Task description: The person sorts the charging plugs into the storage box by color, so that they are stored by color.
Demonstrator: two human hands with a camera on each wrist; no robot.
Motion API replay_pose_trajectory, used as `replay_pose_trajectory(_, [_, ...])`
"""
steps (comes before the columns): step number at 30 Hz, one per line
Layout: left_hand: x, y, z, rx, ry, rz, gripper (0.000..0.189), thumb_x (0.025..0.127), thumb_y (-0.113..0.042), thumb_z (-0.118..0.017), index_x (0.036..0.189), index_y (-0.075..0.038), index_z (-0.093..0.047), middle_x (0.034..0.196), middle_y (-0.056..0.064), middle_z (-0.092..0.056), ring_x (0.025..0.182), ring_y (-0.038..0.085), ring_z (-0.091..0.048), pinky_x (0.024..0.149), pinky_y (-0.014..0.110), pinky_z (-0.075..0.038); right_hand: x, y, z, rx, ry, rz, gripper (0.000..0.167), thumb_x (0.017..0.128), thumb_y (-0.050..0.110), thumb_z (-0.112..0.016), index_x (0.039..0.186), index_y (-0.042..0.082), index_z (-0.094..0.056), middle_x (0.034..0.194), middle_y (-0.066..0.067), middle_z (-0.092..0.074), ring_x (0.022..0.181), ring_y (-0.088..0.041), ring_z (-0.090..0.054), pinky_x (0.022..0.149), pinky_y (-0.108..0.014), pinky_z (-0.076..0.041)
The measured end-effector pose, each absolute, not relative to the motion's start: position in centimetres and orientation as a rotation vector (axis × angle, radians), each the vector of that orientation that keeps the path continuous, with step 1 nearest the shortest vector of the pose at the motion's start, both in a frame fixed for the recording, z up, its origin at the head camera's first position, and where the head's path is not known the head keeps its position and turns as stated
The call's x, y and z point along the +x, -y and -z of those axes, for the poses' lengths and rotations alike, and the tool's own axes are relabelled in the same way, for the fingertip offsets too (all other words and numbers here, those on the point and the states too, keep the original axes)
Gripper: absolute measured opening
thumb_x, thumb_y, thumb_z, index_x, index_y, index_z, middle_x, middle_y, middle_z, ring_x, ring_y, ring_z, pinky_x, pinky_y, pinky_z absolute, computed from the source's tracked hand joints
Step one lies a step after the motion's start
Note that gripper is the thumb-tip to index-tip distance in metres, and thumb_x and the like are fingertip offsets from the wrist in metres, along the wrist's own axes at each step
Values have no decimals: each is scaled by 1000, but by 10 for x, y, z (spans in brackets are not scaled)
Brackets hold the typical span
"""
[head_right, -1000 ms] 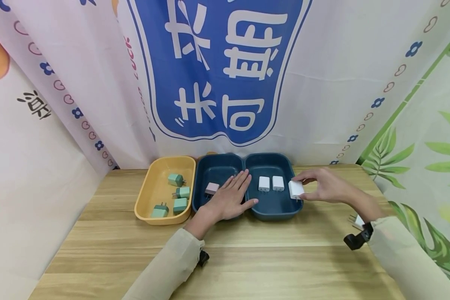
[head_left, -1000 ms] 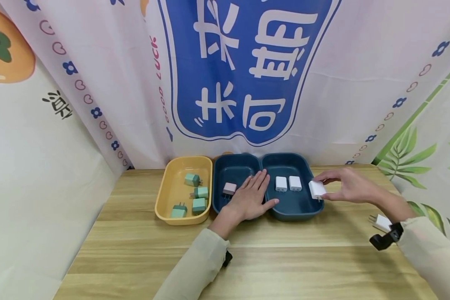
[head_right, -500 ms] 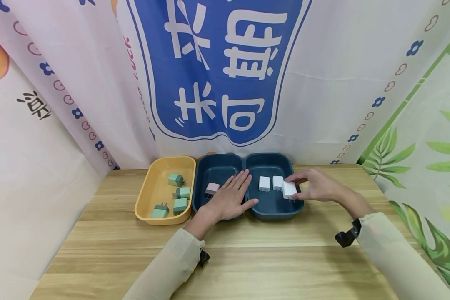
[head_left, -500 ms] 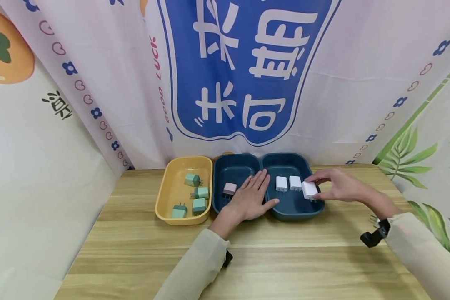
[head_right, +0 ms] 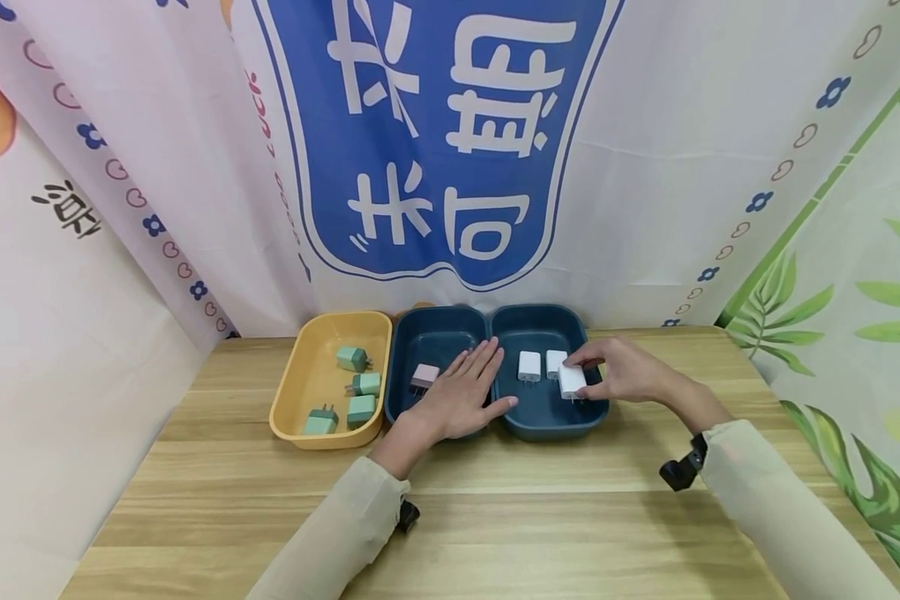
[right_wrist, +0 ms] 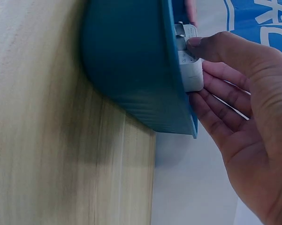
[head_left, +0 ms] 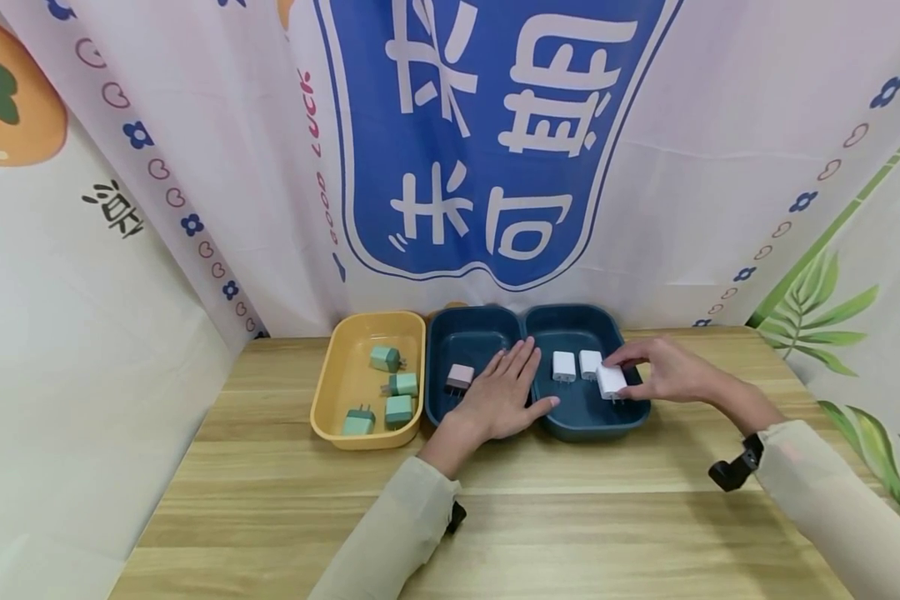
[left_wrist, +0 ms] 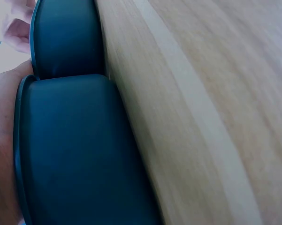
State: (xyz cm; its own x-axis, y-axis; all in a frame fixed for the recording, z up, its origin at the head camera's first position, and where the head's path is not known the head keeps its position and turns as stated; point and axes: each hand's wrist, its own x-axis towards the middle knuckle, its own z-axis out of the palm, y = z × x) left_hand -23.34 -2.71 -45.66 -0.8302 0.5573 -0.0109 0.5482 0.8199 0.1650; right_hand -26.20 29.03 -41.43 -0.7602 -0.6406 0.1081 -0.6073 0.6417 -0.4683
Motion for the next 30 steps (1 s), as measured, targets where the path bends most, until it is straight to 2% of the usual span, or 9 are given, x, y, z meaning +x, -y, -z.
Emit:
replay_pose_trajectory(10, [-233,27,456,896,-2935,-241,91,106,-73,-27,172,-15,-5,179,2,4,165,17,4,134,41,-6,-264,-285,420,-1038,-2801,716,40,83,20,-92,119,8,-80,120,-13,-77,103,-25,-74,93,-54,-61])
replay_pose_trajectory(22, [-234,27,455,889,-2940,-236,90,106,-73,-27,172,-16,-4,179,1,5,165,17,3,134,40,-4,-269,-280,429,-1122,-2849,660,38,82,19,-92,116,9,-80,116,-11,-78,102,-25,-73,90,-53,-62])
replay_pose_trajectory(30, [-234,27,456,889,-2930,-263,91,107,-73,-30,172,-15,-5,180,3,2,165,18,3,134,41,-4,-267,-281,428,-1088,-2872,690,43,85,19,-90,123,3,-77,124,-17,-75,112,-35,-72,95,-57,-60])
